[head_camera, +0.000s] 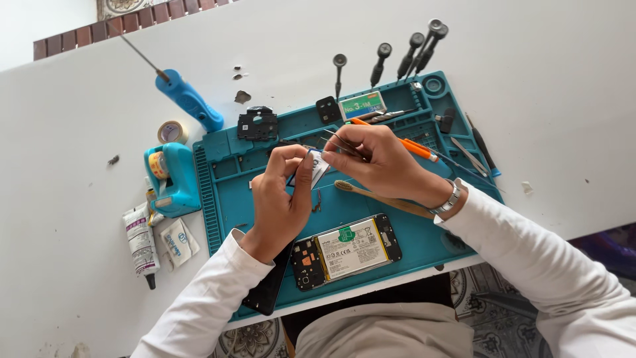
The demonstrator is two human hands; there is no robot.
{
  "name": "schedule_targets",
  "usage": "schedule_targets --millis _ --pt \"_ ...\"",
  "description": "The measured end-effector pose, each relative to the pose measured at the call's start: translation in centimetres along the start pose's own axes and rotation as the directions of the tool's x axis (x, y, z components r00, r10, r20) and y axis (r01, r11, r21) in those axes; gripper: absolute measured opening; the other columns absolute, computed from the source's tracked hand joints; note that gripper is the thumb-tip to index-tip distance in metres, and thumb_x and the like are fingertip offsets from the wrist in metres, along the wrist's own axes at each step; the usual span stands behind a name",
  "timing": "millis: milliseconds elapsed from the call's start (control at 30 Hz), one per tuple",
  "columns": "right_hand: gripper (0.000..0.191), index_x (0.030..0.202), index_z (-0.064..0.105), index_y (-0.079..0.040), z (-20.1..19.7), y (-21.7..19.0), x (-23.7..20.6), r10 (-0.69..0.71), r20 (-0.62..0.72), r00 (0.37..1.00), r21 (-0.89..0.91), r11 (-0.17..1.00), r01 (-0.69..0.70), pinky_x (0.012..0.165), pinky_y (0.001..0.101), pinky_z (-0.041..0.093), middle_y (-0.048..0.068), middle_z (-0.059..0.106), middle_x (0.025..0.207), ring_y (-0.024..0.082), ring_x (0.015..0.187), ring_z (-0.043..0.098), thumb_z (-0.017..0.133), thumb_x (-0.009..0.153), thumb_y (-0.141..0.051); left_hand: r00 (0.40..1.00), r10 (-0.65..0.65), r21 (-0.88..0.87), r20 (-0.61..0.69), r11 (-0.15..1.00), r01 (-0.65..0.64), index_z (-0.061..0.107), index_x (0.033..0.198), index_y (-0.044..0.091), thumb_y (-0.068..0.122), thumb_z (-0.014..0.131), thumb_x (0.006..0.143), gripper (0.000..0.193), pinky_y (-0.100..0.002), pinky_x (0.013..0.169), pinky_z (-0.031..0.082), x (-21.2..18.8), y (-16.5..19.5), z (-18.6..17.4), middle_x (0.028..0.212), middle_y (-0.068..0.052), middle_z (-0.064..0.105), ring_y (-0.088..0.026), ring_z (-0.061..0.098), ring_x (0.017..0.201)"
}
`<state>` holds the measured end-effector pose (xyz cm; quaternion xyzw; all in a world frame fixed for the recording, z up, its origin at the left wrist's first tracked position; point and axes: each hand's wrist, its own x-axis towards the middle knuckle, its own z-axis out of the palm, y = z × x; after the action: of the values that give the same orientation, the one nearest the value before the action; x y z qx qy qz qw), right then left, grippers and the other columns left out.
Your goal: The person applies double-sided adhesive tape to the inside of a phone back cover, peels the tape liner, and presses the cover onto the phone body. They then use a screwdriver to work on screws on the disassembled phone lying on the repair mat.
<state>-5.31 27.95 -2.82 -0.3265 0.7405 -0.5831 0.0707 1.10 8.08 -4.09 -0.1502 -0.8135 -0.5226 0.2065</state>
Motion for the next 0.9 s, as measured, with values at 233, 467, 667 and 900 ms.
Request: schedule_targets --millis 233,467,667,900 --pt "0.019 0.096 0.066 -0.003 -0.2 0.4 -0.1 0.074 0.103 0.992 -0.029 0.997 -0.071 0.048 0.0187 0.034 -0.007 0.052 0.068 0.0 0.057 0.041 0.065 0.102 -0.021 0.999 0.007 -0.173 0.044 0.985 0.001 0.065 0.108 0.003 0.017 0.066 0.106 0.015 -0.024 0.081 0.056 0.2 -1.1 -0.1 0.093 -0.006 0.074 -0.009 0.071 0.085" --pt "0.023 0.096 0.057 -0.005 0.0 0.8 -0.3 0.126 0.261 0.957 0.267 0.944 -0.196 0.053 0.0196 0.038 -0.005 0.048 0.073 0.002 0.062 0.042 0.055 0.109 -0.024 0.975 -0.158 -0.571 0.157 0.791 0.22 0.068 0.108 0.001 0.011 0.068 0.106 0.01 -0.024 0.079 0.055 -0.2 -1.6 0.4 0.098 -0.001 0.067 -0.004 0.062 0.09" --pt "0.019 0.098 0.052 -0.009 0.6 0.3 -0.5 0.198 0.338 0.92 0.61 0.699 -0.374 0.04 0.0181 0.03 0.007 0.068 0.075 0.006 0.05 0.053 0.049 0.109 -0.023 0.984 -0.135 -0.661 0.113 0.73 0.176 0.066 0.111 0.003 0.013 0.067 0.106 0.011 -0.021 0.067 0.053 -0.8 -1.5 0.5 0.097 -0.002 0.067 -0.005 0.064 0.083" --pt "0.018 0.1 0.049 -0.009 0.6 0.7 -0.2 0.186 0.317 0.93 0.642 0.68 -0.354 0.04 0.0169 0.029 0.01 0.071 0.087 0.008 0.061 0.063 0.046 0.109 -0.025 0.995 -0.102 -0.676 0.013 0.732 0.083 0.066 0.111 0.001 0.01 0.067 0.106 0.011 -0.022 0.077 0.053 -0.6 -2.0 0.1 0.11 -0.007 0.069 -0.007 0.064 0.093"
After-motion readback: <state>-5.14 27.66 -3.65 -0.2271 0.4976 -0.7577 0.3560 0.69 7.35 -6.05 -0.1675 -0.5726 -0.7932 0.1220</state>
